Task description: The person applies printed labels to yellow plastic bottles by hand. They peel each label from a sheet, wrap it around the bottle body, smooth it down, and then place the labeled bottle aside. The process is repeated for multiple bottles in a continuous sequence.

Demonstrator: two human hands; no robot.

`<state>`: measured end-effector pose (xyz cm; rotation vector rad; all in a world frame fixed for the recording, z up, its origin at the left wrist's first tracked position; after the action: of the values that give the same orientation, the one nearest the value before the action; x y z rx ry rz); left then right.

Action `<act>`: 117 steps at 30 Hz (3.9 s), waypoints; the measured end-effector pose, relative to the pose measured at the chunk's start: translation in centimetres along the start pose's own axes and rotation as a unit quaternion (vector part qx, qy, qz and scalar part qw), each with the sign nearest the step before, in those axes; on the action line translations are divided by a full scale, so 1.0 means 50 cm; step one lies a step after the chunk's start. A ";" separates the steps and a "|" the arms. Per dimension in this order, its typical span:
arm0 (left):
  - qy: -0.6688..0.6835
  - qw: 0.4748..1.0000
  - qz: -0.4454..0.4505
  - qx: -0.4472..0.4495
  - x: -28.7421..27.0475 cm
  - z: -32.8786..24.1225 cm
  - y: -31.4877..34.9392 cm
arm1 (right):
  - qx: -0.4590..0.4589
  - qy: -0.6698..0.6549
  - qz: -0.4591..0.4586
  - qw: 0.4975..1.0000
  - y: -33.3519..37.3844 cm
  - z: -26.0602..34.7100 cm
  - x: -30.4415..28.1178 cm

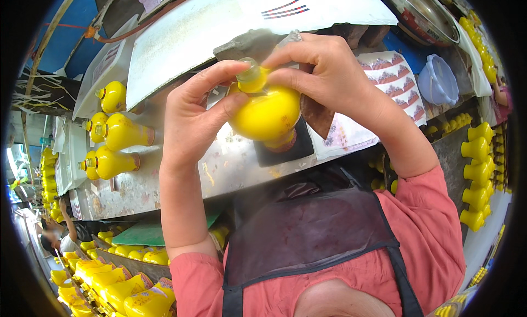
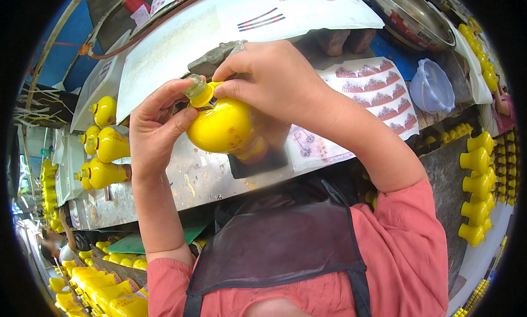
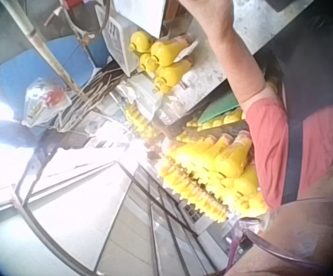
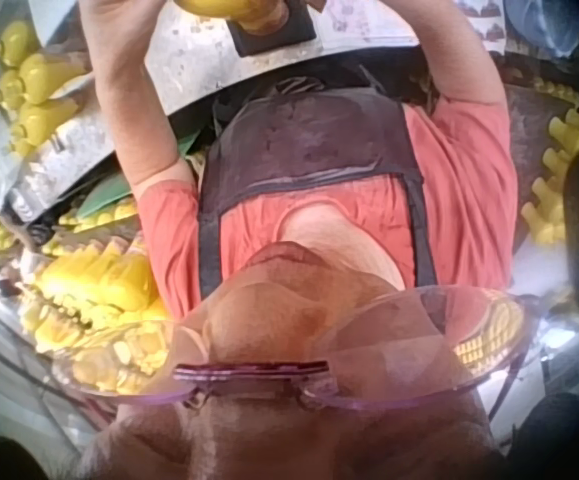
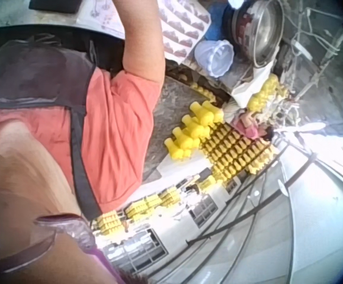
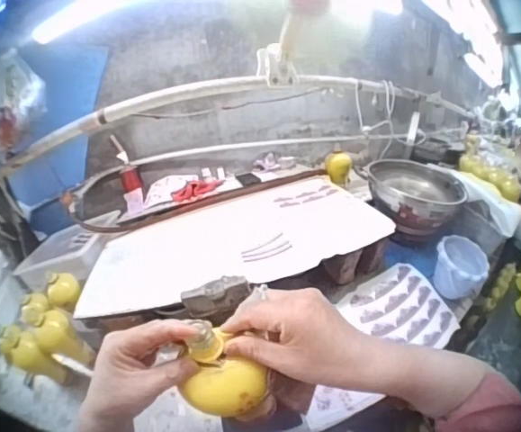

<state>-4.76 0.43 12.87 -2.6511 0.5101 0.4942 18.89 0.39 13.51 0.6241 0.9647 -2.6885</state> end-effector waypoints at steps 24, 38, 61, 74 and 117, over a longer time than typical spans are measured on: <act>-0.027 0.998 -0.049 -0.025 0.022 -0.026 -0.005 | 0.114 -0.098 0.012 0.989 0.003 -0.003 -0.004; -0.140 0.979 -0.145 -0.033 0.082 -0.055 -0.016 | 0.106 -0.085 -0.026 0.990 0.013 -0.006 0.001; 0.039 0.996 -0.051 -0.063 0.056 -0.007 0.001 | 0.101 -0.020 0.012 0.995 -0.011 0.003 -0.003; 0.120 0.989 -0.053 -0.074 0.058 0.009 0.003 | 0.139 -0.077 0.030 0.987 -0.020 -0.014 -0.003; 0.041 0.994 -0.093 -0.036 0.062 -0.087 0.028 | -0.172 0.096 -0.107 0.975 0.140 0.085 0.059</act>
<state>-1.50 -3.55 14.90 -2.7626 0.2702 0.3543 17.29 -7.85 11.26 0.7514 1.5887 -2.5722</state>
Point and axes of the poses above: each hand's wrist, its own y-axis away from the middle knuckle, its own x-axis out of the palm, z = x × y, the point moved 1 cm from there along -y, towards the middle knuckle, and after that the axes turned 13 degrees about -y, right-handed, at the moved point
